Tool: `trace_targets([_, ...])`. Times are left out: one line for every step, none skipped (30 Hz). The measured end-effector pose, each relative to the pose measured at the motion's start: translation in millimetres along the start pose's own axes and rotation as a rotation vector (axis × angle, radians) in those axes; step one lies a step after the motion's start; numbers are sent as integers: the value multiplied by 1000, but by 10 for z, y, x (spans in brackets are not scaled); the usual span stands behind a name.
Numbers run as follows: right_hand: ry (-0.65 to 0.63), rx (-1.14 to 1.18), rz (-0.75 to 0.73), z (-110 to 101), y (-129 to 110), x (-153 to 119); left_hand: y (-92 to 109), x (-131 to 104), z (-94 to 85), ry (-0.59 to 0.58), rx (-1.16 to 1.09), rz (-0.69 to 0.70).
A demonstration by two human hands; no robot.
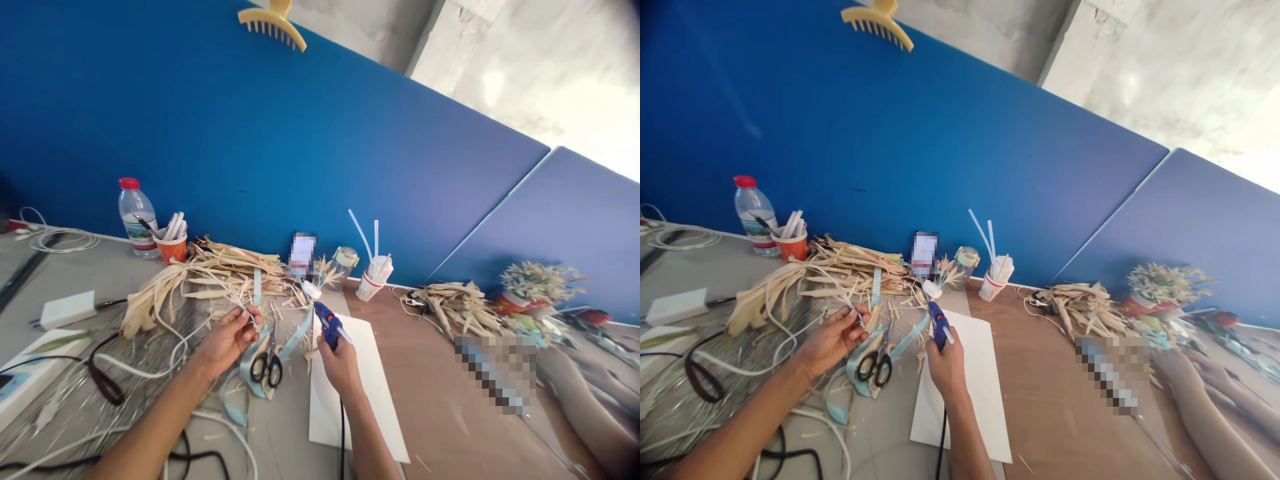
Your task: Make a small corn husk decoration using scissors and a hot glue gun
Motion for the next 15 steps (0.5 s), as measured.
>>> trace_targets([11, -29, 18, -7, 48, 26, 3, 0, 0, 3, -5, 1])
trace_targets([18, -48, 35, -12, 97, 49, 6, -1, -1, 8, -11, 0])
trace_targets([26, -62, 51, -18, 145, 71, 7, -2, -2, 13, -18, -3])
trace_targets([39, -77, 67, -27, 192, 91, 9, -2, -4, 18, -27, -6])
trace_targets([56, -98, 87, -40, 237, 108, 11, -3, -7, 23, -37, -7])
trace_targets([73, -126, 105, -54, 277, 122, 13, -3, -9, 26, -48, -6])
trace_targets([85, -164, 123, -66, 312, 135, 15, -3, -11, 26, -55, -4])
trace_targets([89, -210, 138, -74, 340, 145, 16, -3, -13, 24, -61, -2])
trace_targets([87, -264, 147, -79, 360, 154, 14, -3, -14, 20, -63, -3])
trace_targets([76, -323, 154, -78, 375, 160, 10, -2, -15, 15, -62, -5])
trace_targets([57, -386, 164, -73, 389, 164, 5, -2, -17, 12, -60, -7])
trace_targets([36, -450, 176, -67, 403, 164, -2, -2, -20, 11, -58, -10])
trace_targets([17, -511, 189, -63, 415, 162, -7, -1, -24, 13, -54, -11])
trace_targets([1, -564, 200, -59, 425, 159, -11, -1, -28, 18, -52, -11])
trace_targets([-12, -607, 210, -56, 434, 154, -14, -1, -32, 26, -50, -12])
Point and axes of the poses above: each hand's wrist, its own x-axis towards the middle knuckle, its own z-axis out of the palm, y = z × x, the point moved 6 cm from there along x, towards the middle knuckle, and after that the axes turned 5 degrees about -x, right-handed, at the moved point
